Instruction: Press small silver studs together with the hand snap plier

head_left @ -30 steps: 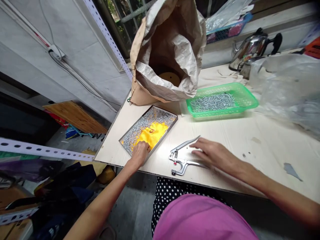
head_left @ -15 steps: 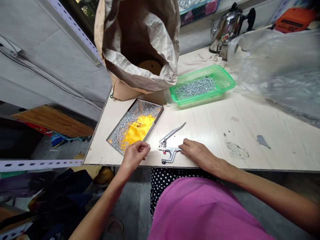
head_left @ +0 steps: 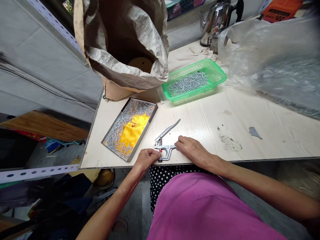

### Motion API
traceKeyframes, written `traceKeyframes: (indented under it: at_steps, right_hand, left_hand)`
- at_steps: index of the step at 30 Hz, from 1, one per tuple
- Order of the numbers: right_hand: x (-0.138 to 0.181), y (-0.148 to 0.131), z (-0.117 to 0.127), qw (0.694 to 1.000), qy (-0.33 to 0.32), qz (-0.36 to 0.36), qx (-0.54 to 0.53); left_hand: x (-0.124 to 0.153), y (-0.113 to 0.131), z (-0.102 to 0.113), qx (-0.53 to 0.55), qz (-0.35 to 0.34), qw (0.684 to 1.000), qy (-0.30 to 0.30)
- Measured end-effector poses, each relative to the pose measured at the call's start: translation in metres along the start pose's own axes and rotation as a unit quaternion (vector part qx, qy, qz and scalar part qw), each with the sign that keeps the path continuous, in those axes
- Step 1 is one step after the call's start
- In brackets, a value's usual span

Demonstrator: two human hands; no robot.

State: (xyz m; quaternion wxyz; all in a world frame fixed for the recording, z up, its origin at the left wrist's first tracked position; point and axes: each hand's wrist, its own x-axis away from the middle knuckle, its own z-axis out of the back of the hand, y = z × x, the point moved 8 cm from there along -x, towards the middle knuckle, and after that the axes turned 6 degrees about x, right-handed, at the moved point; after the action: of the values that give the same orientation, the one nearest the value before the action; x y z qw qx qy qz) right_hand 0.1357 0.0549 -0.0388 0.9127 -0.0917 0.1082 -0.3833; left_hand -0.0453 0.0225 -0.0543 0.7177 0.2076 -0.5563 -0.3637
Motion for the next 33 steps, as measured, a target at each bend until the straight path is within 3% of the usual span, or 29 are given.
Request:
traceKeyframes:
  at_steps: [4, 13, 17, 22, 27, 33]
  right_hand:
    - [0.000, 0.000, 0.002, 1.000, -0.002, -0.006, -0.004]
    - [0.000, -0.006, 0.016, 0.999, -0.035, -0.008, -0.014]
    - [0.000, -0.005, 0.021, 0.998, -0.048, 0.001, -0.049]
    - [-0.017, 0.015, 0.036, 0.998, -0.002, 0.044, -0.040]
    - [-0.041, 0.031, 0.019, 0.993, -0.080, 0.084, 0.017]
    - [-0.042, 0.026, 0.019, 0.992, -0.081, 0.090, 0.026]
  left_hand:
    - [0.000, 0.001, 0.000, -0.037, 0.013, 0.999, -0.018]
    - [-0.006, -0.002, -0.015, -0.071, 0.058, 0.982, -0.168]
    - [-0.005, -0.004, -0.014, -0.074, 0.070, 0.982, -0.157]
    - [-0.001, -0.009, -0.013, -0.065, 0.084, 0.985, -0.136]
    - [0.001, -0.009, -0.012, -0.059, 0.084, 0.987, -0.127]
    - [0.001, -0.006, -0.014, -0.077, 0.090, 0.985, -0.130]
